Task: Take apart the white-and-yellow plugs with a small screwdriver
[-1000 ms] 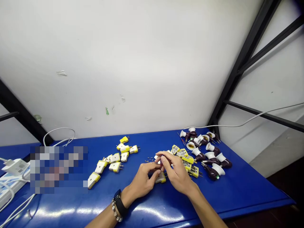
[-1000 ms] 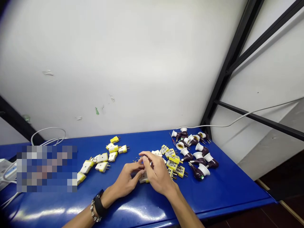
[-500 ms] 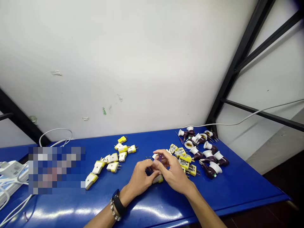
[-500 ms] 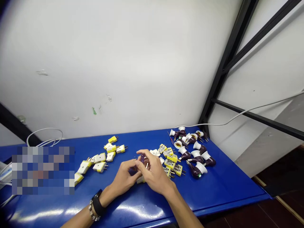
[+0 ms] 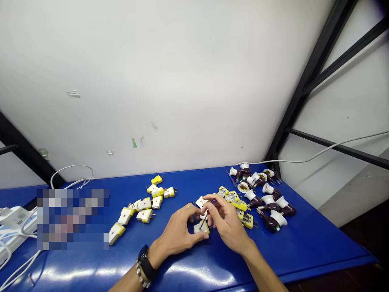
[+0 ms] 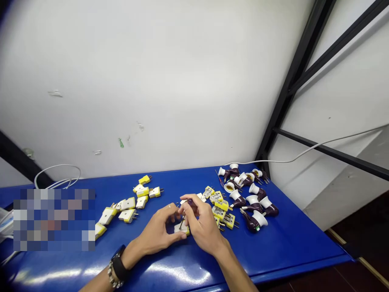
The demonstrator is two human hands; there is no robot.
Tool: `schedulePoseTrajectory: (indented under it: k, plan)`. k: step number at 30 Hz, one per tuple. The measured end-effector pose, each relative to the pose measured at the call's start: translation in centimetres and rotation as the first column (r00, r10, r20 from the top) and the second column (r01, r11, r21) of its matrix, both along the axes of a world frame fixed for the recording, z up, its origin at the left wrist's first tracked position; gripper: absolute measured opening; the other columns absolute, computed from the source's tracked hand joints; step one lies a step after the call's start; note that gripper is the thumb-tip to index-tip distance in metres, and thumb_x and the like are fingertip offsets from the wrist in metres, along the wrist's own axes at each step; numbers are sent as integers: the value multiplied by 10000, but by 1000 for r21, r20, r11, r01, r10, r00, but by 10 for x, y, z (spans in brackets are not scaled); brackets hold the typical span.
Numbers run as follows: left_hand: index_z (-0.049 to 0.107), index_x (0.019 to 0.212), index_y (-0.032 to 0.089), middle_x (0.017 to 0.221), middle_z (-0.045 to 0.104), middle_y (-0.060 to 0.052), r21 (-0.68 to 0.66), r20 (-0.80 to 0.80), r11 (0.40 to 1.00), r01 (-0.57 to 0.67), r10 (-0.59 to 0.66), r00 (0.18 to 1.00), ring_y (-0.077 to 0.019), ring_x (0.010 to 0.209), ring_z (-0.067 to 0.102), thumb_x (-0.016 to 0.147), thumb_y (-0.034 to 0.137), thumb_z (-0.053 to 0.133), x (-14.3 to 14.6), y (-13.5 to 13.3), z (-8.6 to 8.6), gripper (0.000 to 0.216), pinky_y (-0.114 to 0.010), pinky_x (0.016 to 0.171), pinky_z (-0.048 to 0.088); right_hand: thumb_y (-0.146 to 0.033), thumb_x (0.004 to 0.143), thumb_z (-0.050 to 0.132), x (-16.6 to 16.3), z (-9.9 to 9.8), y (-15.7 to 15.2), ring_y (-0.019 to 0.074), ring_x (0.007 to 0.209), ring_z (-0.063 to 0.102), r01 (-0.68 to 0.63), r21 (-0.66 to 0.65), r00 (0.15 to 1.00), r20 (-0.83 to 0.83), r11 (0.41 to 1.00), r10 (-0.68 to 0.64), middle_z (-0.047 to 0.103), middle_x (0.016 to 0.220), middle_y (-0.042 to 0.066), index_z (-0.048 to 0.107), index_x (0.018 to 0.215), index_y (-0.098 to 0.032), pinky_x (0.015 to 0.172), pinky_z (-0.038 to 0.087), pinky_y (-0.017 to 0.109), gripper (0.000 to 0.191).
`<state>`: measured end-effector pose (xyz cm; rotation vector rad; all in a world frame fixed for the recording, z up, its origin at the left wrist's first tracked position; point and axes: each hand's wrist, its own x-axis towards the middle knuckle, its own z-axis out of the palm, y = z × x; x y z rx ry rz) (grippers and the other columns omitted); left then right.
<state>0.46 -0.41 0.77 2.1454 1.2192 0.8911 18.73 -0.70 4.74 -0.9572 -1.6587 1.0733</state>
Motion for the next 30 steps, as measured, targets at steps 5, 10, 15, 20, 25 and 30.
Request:
schedulePoseTrajectory:
  k: [5,10,15,20,25,30]
  plan:
    - [754,922,228,854,698,-21,-25,-6,997,78,-78,997,-188,791,619,885,294,702,-6,-3,4,92,-283,733,449,-427,1035,500,2,0,0,125,597,619,25,21,995,-99,999,-22,692,883,24,609,1137,-220,538,489,241,255]
    - [772,944,240,869,738,-19,-7,27,999,41,-40,999,-178,776,656,952,222,615,-13,6,1,158,-274,709,466,-451,1018,515,3,0,-2,140,580,618,233,47,945,-245,971,-215,688,866,41,599,1094,-210,500,488,248,266]
    - [742,1065,263,1025,764,-22,20,-75,996,-88,89,993,-224,930,693,951,195,590,-25,19,-11,202,-330,824,506,-441,1039,449,17,7,-7,138,517,532,270,102,961,-99,958,-260,603,653,-21,619,1106,-207,497,437,249,298]
    - [713,1131,258,1062,749,-32,70,-54,994,-87,91,994,-215,974,684,997,211,492,-27,15,-7,262,-336,879,502,-352,1015,510,23,9,-21,211,704,645,36,121,836,541,992,-97,681,731,3,678,1155,-255,663,459,304,239]
    - [723,1066,240,887,720,-12,-1,-162,994,106,-105,981,-186,739,638,854,342,719,-19,0,7,235,-296,726,473,-215,981,547,16,-15,-32,296,983,691,-24,71,611,791,997,-41,734,1020,101,650,1307,-251,862,501,388,344]
    - [730,1050,243,914,723,-9,-71,-194,985,158,-169,966,-178,749,625,820,307,745,-14,-6,10,239,-286,724,449,-183,918,636,14,-22,-33,308,1013,694,7,17,587,809,1000,-18,735,1050,120,616,1378,-230,893,514,383,463]
